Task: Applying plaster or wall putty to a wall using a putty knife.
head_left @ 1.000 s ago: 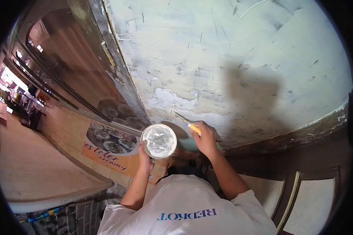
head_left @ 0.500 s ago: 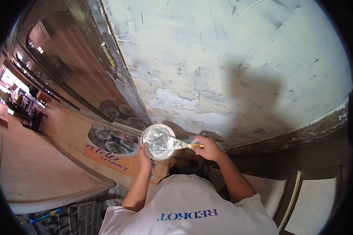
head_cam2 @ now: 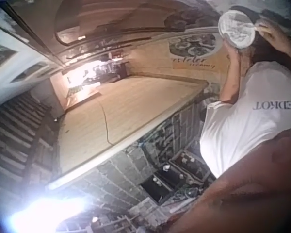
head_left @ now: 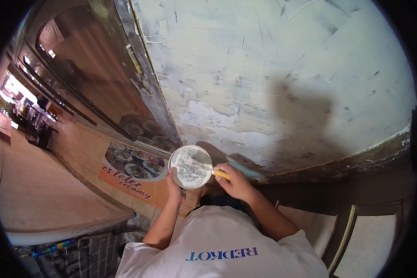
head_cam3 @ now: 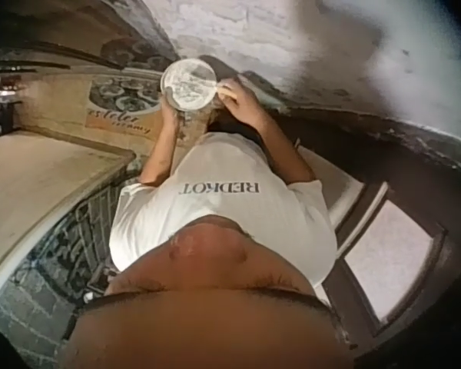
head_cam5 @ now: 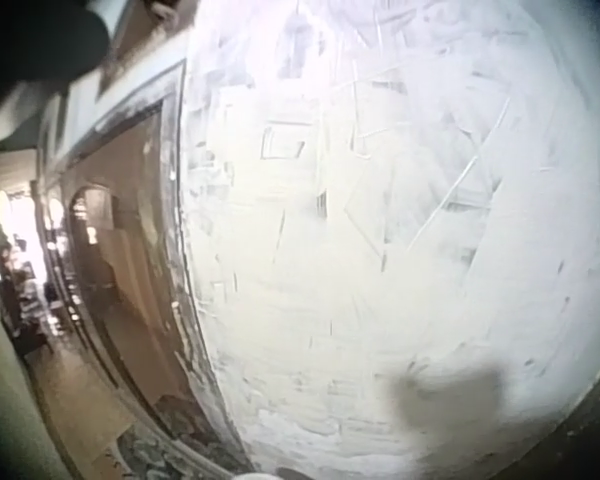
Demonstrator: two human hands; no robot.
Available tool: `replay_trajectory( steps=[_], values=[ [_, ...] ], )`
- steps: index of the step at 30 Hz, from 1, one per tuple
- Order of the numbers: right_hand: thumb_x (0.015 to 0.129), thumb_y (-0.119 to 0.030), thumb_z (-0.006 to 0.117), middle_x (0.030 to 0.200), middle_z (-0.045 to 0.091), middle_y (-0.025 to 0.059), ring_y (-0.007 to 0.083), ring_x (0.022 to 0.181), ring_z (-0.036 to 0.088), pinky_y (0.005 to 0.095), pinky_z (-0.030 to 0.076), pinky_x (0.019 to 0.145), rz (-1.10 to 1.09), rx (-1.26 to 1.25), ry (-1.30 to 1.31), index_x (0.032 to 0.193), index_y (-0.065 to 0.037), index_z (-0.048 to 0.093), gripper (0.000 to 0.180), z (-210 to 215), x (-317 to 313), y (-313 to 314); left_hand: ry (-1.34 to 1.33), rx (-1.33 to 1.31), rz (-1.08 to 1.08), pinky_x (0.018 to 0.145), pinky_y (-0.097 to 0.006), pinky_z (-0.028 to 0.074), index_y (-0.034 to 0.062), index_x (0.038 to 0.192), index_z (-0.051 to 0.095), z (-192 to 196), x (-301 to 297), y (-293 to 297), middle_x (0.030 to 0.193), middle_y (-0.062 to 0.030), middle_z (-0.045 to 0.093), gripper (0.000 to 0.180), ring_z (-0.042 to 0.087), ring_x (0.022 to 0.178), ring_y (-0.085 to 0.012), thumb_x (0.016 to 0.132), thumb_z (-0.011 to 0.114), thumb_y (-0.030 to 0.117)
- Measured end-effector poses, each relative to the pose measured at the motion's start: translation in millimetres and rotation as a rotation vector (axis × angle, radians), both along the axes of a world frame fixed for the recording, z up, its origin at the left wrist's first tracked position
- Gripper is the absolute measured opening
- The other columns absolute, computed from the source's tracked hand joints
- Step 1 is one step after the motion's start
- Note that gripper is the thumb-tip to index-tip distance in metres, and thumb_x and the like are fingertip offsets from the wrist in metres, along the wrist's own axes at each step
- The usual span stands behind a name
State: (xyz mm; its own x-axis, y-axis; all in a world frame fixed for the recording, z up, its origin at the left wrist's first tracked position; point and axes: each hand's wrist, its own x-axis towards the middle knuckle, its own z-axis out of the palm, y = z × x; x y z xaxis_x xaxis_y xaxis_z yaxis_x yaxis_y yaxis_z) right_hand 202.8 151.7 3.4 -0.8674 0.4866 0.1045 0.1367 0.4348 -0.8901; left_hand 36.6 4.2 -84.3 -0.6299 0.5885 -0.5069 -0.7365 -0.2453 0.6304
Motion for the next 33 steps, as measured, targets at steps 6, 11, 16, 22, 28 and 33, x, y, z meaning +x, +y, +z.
replay_trajectory(
  steps=[6,11,16,22,28,33],
  values=[
    [0.088,-0.017,0.056,0.101,0.06,0.0162,0.0365,0.092,0.059,0.0418,0.048,0.076,-0.077,0.249,-0.025,0.113,-0.007,0.051,0.027,-13.4,3.2,-8.7,0.007,0.06,0.037,0.099,-0.037,0.038,0.0041,0.129,0.043,17.2,-2.2,0.1,0.127,-0.0105,0.052,0.055,0.05,0.116,-0.0256,0.092,0.036,0.044],
    [0.087,-0.017,0.058,0.102,0.061,0.0153,0.0377,0.089,0.059,0.0417,0.048,0.076,-0.152,0.318,-0.039,0.112,-0.008,0.052,0.027,-0.7,8.4,-7.2,0.004,-0.031,0.076,0.098,-0.037,0.039,0.0039,0.129,0.044,30.5,-0.6,4.6,0.127,-0.0102,0.052,0.055,0.051,0.116,-0.0256,0.092,0.036,0.044],
    [0.088,-0.019,0.054,0.103,0.06,0.0159,0.0359,0.093,0.058,0.0413,0.047,0.078,-0.188,0.255,-0.057,0.112,-0.008,0.052,0.026,10.1,10.0,2.4,-0.045,0.022,0.048,0.099,-0.037,0.038,0.0045,0.129,0.044,40.6,3.7,4.4,0.126,-0.01,0.053,0.055,0.05,0.116,-0.0255,0.092,0.036,0.044],
    [0.087,-0.019,0.057,0.103,0.06,0.0171,0.0375,0.092,0.058,0.0403,0.046,0.077,-0.229,0.116,-0.081,0.108,-0.004,0.053,0.026,-11.4,15.0,11.3,-0.049,0.071,0.051,0.099,-0.038,0.037,0.005,0.129,0.044,46.7,4.3,8.4,0.127,-0.0092,0.052,0.055,0.05,0.116,-0.0256,0.091,0.037,0.044],
    [0.086,-0.02,0.059,0.104,0.06,0.0182,0.039,0.092,0.058,0.042,0.047,0.075,-0.198,0.261,0.017,0.109,-0.004,0.052,0.028,9.5,10.2,15.3,-0.049,0.116,0.048,0.096,-0.039,0.041,0.0074,0.13,0.044,34.8,5.2,8.1,0.126,-0.0088,0.053,0.057,0.052,0.113,-0.0275,0.089,0.038,0.047],
    [0.086,-0.02,0.059,0.097,0.063,0.0172,0.0383,0.086,0.06,0.0442,0.048,0.071,-0.384,0.452,0.003,0.11,-0.007,0.053,0.028,29.1,-4.1,33.4,-0.056,0.123,0.05,0.098,-0.038,0.039,0.0063,0.129,0.045,32.4,5.3,5.5,0.126,-0.0086,0.053,0.056,0.051,0.114,-0.0262,0.09,0.037,0.045]
  ],
)
